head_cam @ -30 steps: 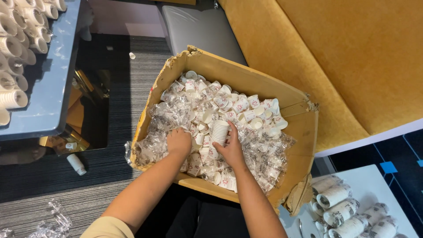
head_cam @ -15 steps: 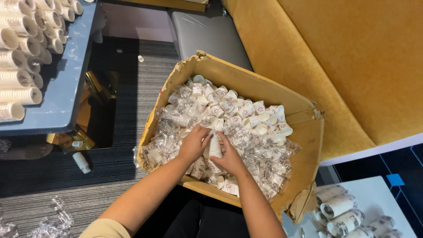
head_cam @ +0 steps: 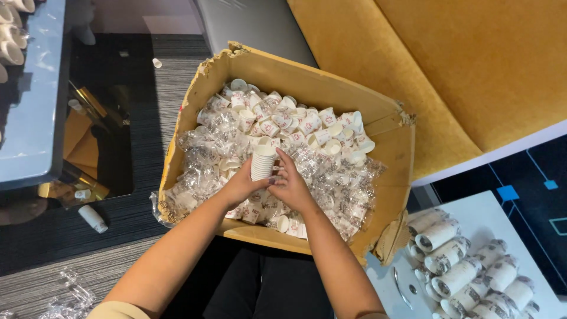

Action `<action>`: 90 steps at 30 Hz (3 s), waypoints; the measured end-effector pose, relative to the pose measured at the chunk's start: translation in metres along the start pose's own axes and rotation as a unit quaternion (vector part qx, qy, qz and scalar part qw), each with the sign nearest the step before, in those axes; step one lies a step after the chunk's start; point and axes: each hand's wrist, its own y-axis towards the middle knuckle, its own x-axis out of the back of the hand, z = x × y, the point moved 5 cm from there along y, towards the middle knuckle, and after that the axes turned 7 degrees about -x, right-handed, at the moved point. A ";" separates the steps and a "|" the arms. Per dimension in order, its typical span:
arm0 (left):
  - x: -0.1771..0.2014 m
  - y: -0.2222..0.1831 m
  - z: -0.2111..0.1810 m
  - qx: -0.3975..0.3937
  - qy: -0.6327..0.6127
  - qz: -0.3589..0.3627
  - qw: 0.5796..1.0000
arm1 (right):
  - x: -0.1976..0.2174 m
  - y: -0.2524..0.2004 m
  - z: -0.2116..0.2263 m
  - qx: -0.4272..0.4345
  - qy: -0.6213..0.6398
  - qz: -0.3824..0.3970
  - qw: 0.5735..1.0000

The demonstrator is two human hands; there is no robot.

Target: The recorder is sorting and stacking small paper cups from a cardboard box.

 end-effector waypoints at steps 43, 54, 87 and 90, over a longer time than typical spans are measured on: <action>0.026 -0.005 -0.004 -0.015 0.201 -0.164 0.966 | 0.053 0.012 -0.018 -0.280 -0.284 -0.187 0.898; 0.028 -0.006 0.007 -0.005 0.350 -0.115 0.930 | 0.078 0.047 -0.143 0.019 -0.299 -0.203 0.932; 0.025 -0.002 0.012 -0.066 0.317 -0.090 0.942 | 0.005 0.057 -0.103 -0.080 -0.140 -0.049 0.986; 0.025 -0.002 0.017 -0.043 0.322 -0.087 0.942 | 0.006 0.054 -0.096 0.029 -0.263 -0.064 0.962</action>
